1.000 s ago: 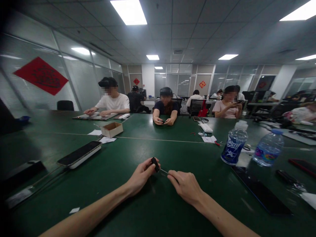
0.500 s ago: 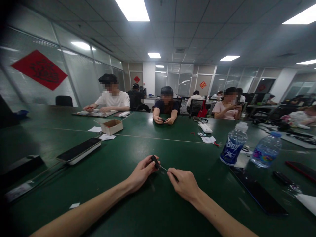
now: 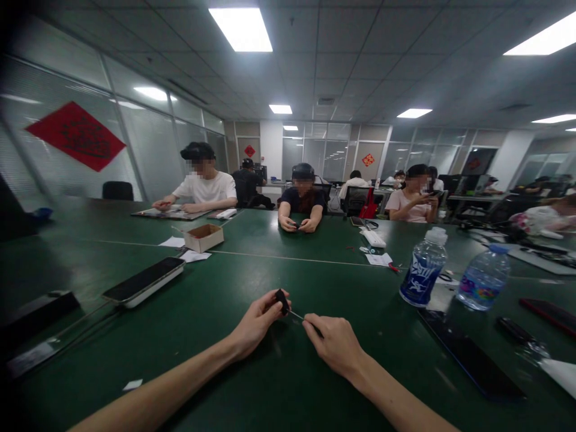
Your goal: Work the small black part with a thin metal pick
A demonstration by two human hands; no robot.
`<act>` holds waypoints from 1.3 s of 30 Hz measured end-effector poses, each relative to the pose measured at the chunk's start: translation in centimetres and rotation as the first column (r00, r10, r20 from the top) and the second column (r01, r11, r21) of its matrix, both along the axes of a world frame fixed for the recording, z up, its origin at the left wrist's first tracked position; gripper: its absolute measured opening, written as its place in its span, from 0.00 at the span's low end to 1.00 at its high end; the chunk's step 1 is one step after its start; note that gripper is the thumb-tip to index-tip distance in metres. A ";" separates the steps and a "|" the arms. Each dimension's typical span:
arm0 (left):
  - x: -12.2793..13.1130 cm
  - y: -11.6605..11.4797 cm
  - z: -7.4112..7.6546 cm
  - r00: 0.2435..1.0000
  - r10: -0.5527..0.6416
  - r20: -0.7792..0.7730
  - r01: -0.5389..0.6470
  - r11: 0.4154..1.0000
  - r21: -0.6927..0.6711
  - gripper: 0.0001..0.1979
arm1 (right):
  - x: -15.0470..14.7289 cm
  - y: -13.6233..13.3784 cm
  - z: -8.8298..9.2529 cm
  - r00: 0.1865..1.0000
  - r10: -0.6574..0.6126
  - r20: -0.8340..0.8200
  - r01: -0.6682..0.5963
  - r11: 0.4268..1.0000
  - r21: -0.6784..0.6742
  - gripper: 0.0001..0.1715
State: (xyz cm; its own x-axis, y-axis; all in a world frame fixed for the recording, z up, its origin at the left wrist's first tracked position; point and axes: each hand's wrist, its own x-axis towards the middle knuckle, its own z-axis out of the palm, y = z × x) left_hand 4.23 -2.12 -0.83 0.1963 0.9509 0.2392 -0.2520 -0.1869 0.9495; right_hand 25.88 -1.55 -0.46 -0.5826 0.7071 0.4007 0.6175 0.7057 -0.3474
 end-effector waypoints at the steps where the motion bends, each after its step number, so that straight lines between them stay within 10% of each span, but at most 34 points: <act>1: 0.0 -0.1 0.1 1.000 -0.006 -0.008 0.006 1.000 0.006 0.16 | 0.1 0.0 0.0 1.000 0.002 -0.003 -0.002 1.000 -0.001 0.15; 10: -0.4 -0.6 0.8 0.997 -0.029 -0.065 0.032 0.999 0.043 0.14 | 0.4 -0.3 0.0 0.998 0.036 -0.053 -0.039 0.998 -0.052 0.13; 15: 0.8 -1.8 1.4 0.921 -0.158 -0.355 0.215 0.968 0.127 0.10 | 0.2 0.5 -0.3 0.968 -0.128 -0.214 0.123 0.992 -0.037 0.15; 30: 1.0 -0.5 -0.4 0.980 -0.061 0.189 0.076 0.994 -0.077 0.14 | 0.0 -0.4 0.3 0.993 -0.023 -0.115 0.016 0.998 -0.054 0.14; 39: 1.1 -0.3 -0.3 0.967 -0.018 0.254 0.053 0.990 -0.132 0.13 | 0.0 -0.3 0.3 0.997 -0.028 -0.071 0.021 0.996 -0.088 0.14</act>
